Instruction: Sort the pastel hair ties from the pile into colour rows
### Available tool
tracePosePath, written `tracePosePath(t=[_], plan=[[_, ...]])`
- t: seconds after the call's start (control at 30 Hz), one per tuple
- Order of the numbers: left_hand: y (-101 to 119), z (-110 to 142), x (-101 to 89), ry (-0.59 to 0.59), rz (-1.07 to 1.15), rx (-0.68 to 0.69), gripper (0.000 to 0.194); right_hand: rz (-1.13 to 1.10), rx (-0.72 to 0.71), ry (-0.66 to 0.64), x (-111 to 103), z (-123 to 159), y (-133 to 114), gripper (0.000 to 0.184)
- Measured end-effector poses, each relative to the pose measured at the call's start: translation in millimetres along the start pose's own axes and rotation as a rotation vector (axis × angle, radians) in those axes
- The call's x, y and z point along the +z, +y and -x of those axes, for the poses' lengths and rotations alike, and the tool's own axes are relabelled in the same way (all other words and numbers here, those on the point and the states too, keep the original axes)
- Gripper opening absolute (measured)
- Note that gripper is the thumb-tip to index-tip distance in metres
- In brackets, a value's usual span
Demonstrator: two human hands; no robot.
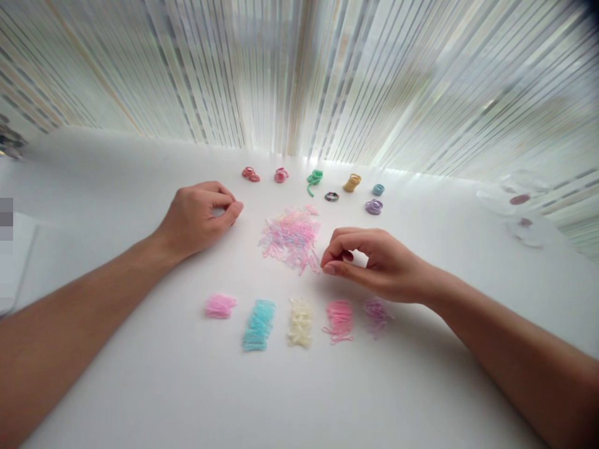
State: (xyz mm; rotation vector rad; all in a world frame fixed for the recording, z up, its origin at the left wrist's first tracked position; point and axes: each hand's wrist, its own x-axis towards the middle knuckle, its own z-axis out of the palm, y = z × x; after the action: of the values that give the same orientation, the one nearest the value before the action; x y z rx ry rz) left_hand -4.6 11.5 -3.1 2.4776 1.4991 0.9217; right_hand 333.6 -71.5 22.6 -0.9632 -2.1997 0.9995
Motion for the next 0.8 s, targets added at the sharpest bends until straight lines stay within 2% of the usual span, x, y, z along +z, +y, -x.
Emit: tracePosePath(t=[0.3, 0.5, 0.8], plan=[[0, 0, 0.5, -0.012, -0.005, -0.039, 0.039, 0.122, -0.151, -0.177, 14, 5, -26, 0.015], [0, 0, 0.2, -0.009, -0.008, -0.019, 0.041, 0.16, -0.135, -0.258, 17, 7, -32, 0.015], [-2, 0, 0.2, -0.003, -0.001, -0.001, 0.042, 0.157, -0.123, -0.28, 18, 5, -32, 0.014]])
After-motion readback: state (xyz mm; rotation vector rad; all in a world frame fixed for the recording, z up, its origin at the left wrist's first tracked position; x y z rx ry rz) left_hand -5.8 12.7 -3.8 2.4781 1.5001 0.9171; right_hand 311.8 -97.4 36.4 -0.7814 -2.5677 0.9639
